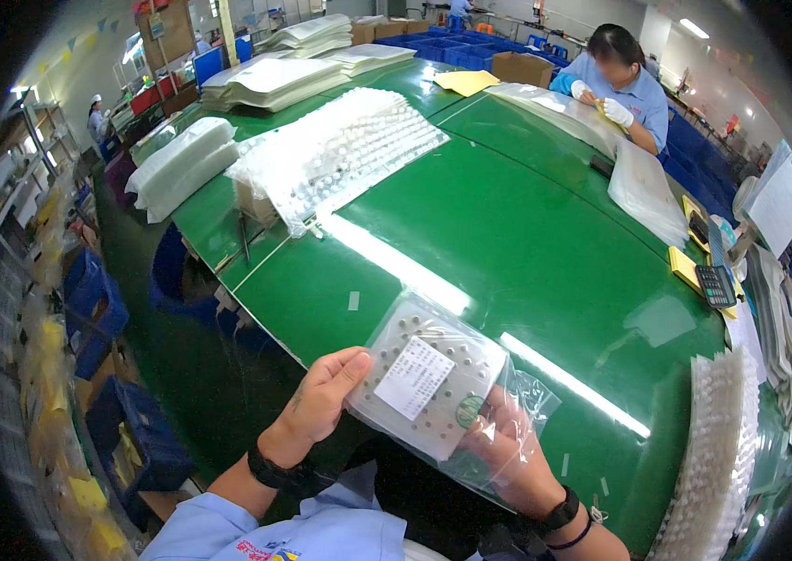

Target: Inspecting electronic keyboard membrane sheets, placing them into plastic bags, and labeling them using sticky notes.

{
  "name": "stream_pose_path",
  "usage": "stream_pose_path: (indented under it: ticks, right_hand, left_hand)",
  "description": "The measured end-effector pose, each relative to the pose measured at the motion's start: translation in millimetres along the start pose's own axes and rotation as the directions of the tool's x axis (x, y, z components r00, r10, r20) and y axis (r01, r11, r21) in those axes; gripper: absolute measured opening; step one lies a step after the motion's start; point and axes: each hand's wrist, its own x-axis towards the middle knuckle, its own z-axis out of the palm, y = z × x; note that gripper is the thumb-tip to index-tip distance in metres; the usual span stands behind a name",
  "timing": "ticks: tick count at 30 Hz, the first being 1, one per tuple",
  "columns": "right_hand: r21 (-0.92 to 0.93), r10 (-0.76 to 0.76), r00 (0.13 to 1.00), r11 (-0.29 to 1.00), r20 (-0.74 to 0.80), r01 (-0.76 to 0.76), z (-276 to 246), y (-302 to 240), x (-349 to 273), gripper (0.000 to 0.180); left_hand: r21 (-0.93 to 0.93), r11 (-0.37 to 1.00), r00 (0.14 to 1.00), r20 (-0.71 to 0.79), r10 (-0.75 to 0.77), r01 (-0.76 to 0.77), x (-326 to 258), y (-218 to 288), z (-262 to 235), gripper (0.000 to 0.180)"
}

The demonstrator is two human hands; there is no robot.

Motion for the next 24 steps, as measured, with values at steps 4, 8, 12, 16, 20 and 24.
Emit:
stream_pose_path:
  ticks: [4,8,12,16,20,24]
  right_hand:
    - [0.000,-0.028,0.997,1.000,0.065,0.028,9.4,-1.8,23.0,0.059]
    - [-0.252,-0.050,0.994,0.965,0.098,0.073,13.5,-25.6,41.8,0.052]
    - [-0.778,-0.320,0.870,0.402,0.374,0.483,29.2,-60.8,40.3,0.043]
    - [-0.702,-0.408,0.857,0.507,0.315,0.499,51.4,-91.8,40.6,0.038]
    - [-0.583,-0.383,0.898,0.686,0.219,0.435,56.6,-100.2,34.7,0.033]
    - [-0.452,-0.362,0.922,0.805,0.137,0.384,47.7,-92.2,33.2,0.035]
  left_hand:
    - [0.020,1.000,0.997,-0.075,-0.020,0.021,-5.6,0.0,-18.8,0.031]
    - [-0.161,0.979,0.986,-0.084,-0.143,0.128,-12.0,1.7,-27.3,0.034]
    - [-0.371,0.928,0.998,-0.024,-0.051,0.038,-14.9,0.1,-25.8,0.037]
    - [-0.318,0.929,0.981,-0.030,0.192,-0.191,-14.5,-2.4,-19.2,0.039]
    - [-0.254,0.883,0.919,-0.087,0.384,-0.394,-9.8,-2.8,-12.0,0.040]
    - [-0.266,0.852,0.892,-0.128,0.433,-0.451,-5.1,2.0,-11.1,0.037]
